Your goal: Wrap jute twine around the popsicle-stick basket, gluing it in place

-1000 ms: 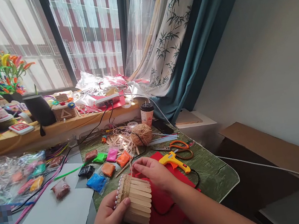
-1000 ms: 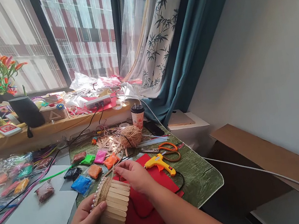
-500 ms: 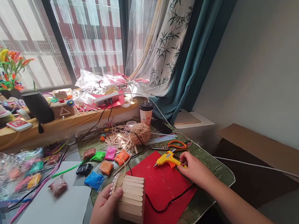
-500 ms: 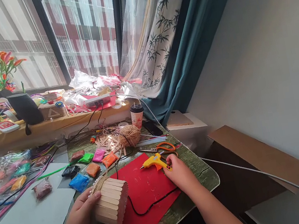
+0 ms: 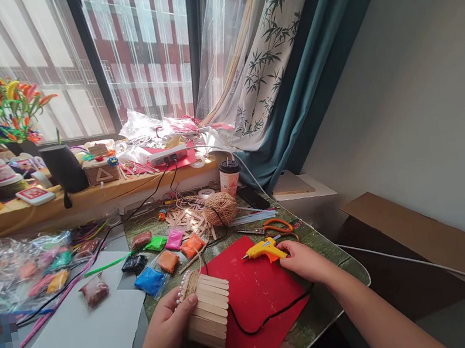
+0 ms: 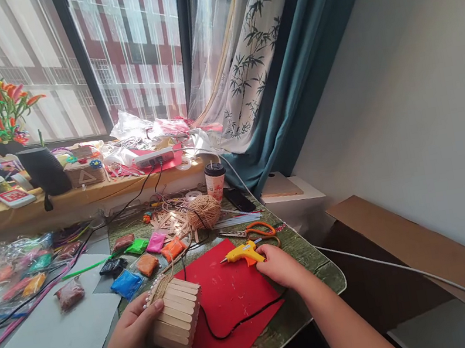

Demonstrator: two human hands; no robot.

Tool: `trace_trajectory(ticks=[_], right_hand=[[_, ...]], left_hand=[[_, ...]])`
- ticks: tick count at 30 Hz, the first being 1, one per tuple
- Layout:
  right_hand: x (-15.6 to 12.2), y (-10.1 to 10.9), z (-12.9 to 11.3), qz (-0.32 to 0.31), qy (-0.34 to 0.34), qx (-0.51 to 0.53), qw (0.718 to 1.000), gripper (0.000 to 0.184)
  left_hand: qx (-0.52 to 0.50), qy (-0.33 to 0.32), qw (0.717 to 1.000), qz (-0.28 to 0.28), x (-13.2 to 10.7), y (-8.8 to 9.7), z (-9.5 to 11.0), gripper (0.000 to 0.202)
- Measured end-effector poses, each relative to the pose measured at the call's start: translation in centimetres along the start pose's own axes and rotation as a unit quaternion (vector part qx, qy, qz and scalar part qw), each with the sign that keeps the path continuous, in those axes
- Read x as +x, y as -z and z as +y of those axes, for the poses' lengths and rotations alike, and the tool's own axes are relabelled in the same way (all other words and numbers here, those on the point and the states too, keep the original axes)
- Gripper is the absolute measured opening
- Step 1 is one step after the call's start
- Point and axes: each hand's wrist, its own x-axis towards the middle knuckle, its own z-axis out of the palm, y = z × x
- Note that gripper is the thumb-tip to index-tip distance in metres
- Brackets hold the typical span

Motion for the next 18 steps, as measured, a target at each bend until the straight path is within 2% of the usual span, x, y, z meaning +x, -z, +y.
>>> trace_trajectory(ticks=[4, 7, 9, 11, 14, 18], right_hand=[[-0.5, 0.6, -1.6, -0.006, 0.031, 0.159, 0.987, 0.04], [-1.4, 0.9, -2.8, -0.079, 0.028, 0.293, 0.952, 0.044], [-1.9, 0.9, -3.0, -0.116, 0.052, 0.323, 0.938, 0.045], [-2.1, 0.8, -2.9, -0.118, 0.07, 0.3, 0.944, 0.047], [-2.1, 0.2, -2.5, -0.089, 0.077, 0.218, 0.969, 0.049], [-2.8, -1.0, -2.9, -0.054, 0.099, 0.144, 0.983, 0.038]], left_hand=[[0.004, -0.002, 1.0, -0.015, -0.1, 0.1, 0.2, 0.044], [0.028, -0.024, 0.999, -0.006, -0.2, -0.1, 0.5, 0.042], [0.038, -0.033, 0.999, 0.012, -0.2, -0.2, 0.8, 0.042], [0.032, -0.029, 0.999, 0.031, -0.2, -0.2, 0.9, 0.044], [0.014, -0.012, 0.999, 0.036, 0.0, -0.1, 0.7, 0.046], [0.024, -0.009, 0.999, 0.032, 0.2, 0.3, 0.3, 0.047]])
